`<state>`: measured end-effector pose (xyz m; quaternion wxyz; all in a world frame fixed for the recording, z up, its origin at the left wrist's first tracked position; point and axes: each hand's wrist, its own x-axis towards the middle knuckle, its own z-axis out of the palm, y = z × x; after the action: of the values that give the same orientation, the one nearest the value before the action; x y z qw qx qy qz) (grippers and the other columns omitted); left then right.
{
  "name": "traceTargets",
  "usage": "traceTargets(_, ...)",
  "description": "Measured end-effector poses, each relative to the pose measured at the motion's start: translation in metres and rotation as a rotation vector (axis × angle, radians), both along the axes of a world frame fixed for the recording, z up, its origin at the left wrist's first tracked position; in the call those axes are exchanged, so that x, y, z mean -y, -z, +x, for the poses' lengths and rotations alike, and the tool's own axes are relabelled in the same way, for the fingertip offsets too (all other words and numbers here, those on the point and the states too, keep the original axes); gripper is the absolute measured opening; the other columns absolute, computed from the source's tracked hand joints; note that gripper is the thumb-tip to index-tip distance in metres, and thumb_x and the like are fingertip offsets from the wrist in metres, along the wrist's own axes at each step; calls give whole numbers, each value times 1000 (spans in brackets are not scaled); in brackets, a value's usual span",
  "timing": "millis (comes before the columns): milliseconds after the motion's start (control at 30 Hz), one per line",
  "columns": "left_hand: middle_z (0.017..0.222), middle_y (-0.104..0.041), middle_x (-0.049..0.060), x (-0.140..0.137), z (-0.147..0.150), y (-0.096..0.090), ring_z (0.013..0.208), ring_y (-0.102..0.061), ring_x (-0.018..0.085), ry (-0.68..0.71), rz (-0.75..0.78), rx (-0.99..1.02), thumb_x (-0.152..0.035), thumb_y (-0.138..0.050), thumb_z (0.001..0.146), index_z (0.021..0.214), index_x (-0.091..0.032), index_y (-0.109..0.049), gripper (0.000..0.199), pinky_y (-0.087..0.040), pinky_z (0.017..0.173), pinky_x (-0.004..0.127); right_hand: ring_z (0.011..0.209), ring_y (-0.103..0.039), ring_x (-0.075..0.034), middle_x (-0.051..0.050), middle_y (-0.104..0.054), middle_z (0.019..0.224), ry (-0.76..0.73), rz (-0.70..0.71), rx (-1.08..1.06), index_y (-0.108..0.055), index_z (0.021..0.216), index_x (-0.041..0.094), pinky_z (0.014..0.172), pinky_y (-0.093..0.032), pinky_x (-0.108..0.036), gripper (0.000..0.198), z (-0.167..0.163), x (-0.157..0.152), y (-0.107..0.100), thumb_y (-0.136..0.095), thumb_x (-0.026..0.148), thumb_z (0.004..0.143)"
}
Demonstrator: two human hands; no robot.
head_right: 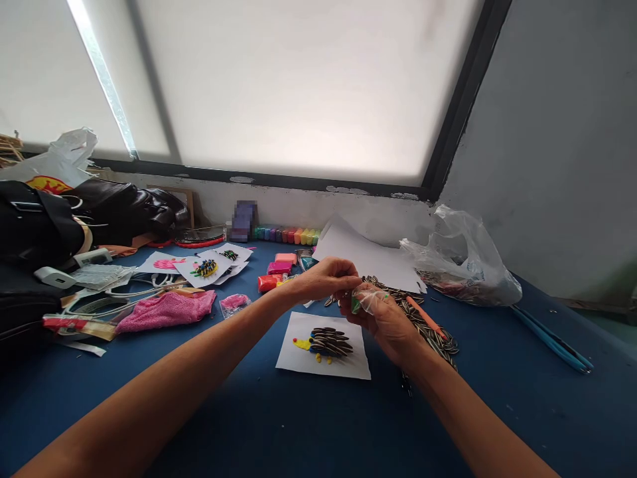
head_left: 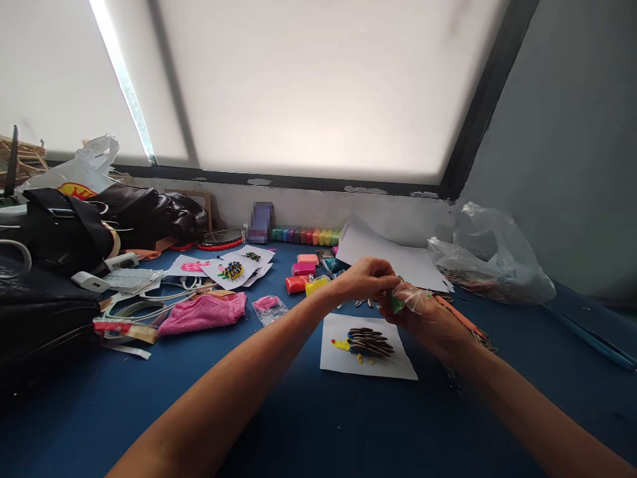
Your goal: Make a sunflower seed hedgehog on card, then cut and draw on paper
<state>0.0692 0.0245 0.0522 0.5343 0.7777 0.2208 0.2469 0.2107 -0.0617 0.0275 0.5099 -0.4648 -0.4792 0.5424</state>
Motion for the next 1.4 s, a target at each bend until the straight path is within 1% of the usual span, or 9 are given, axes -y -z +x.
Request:
traceTargets(100, 58, -52, -3, -1, 1, 0, 51, -49, 7, -79, -18, 13, -20, -54, 88, 77, -12, -55, 14, -38, 50, 20, 86, -60, -20, -3, -67, 90, -1, 1, -3, -69, 83, 23, 82, -47, -34, 20, 2, 0, -1, -72, 40, 74)
traceTargets(200, 62, -54, -3, -2, 2, 1, 53, -52, 7, -82, -64, 11, -20, -54, 88, 79, -11, -56, 13, -41, 52, 19, 88, -59, -20, -3, -67, 90, -6, 5, -9, -70, 82, 22, 85, -46, -34, 20, 2, -1, -2, -75, 38, 71)
traceTargets(467, 60, -54, -3, 3, 2, -1, 53, -51, 8, -66, -26, -14, -20, -52, 89, 79, -12, -54, 13, -42, 53, 21, 71, -53, -14, 0, -63, 79, 5, -15, -85, -69, 79, 24, 68, -46, -27, 23, -2, -3, 3, -72, 46, 73)
traceTargets(767, 59, -53, -3, 5, 2, -5, 52, -51, 7, -67, 45, -30, -15, -52, 87, 75, -12, -54, 13, -40, 51, 19, 73, -54, -14, -1, -63, 85, -22, -42, -74, -69, 83, 21, 67, -45, -26, 20, 5, -3, 2, -74, 38, 72)
traceTargets(867, 60, -53, -3, 4, 2, -4, 52, -51, 7, -93, 15, -24, -16, -51, 88, 75, -12, -53, 14, -41, 51, 19, 75, -56, -14, -2, -64, 87, -30, -61, -87, -69, 86, 21, 69, -46, -27, 22, 4, -3, 2, -72, 40, 75)
traceTargets(1000, 60, -53, -3, 3, 1, -4, 51, -49, 7, -68, 19, -24, -16, -51, 89, 77, -12, -54, 13, -41, 51, 19, 68, -54, -13, 0, -62, 79, -29, -63, -115, -68, 82, 22, 64, -45, -25, 22, 2, -4, 2, -69, 44, 78)
traceTargets(1167, 62, -55, -2, 4, 3, -4, 52, -51, 8, -60, 41, -29, -16, -51, 88, 76, -12, -54, 13, -43, 52, 21, 69, -53, -13, 0, -62, 80, -21, -53, -117, -67, 81, 22, 63, -46, -25, 16, 2, -4, 3, -69, 38, 80)
traceTargets(1333, 59, -54, -3, 3, 3, -3, 51, -51, 9, -128, 62, -37, -15, -50, 88, 77, -12, -54, 12, -41, 50, 20, 68, -56, -14, -2, -65, 81, -21, -101, -112, -69, 83, 23, 63, -48, -25, 9, 2, -2, 0, -67, 31, 80)
traceTargets(1400, 57, -51, -4, 0, 2, -3, 50, -50, 8, -161, 44, -14, -16, -50, 89, 78, -12, -54, 12, -40, 49, 19, 71, -59, -14, -3, -68, 87, -13, -128, -99, -70, 89, 22, 65, -50, -25, 11, 2, -1, -2, -67, 29, 80)
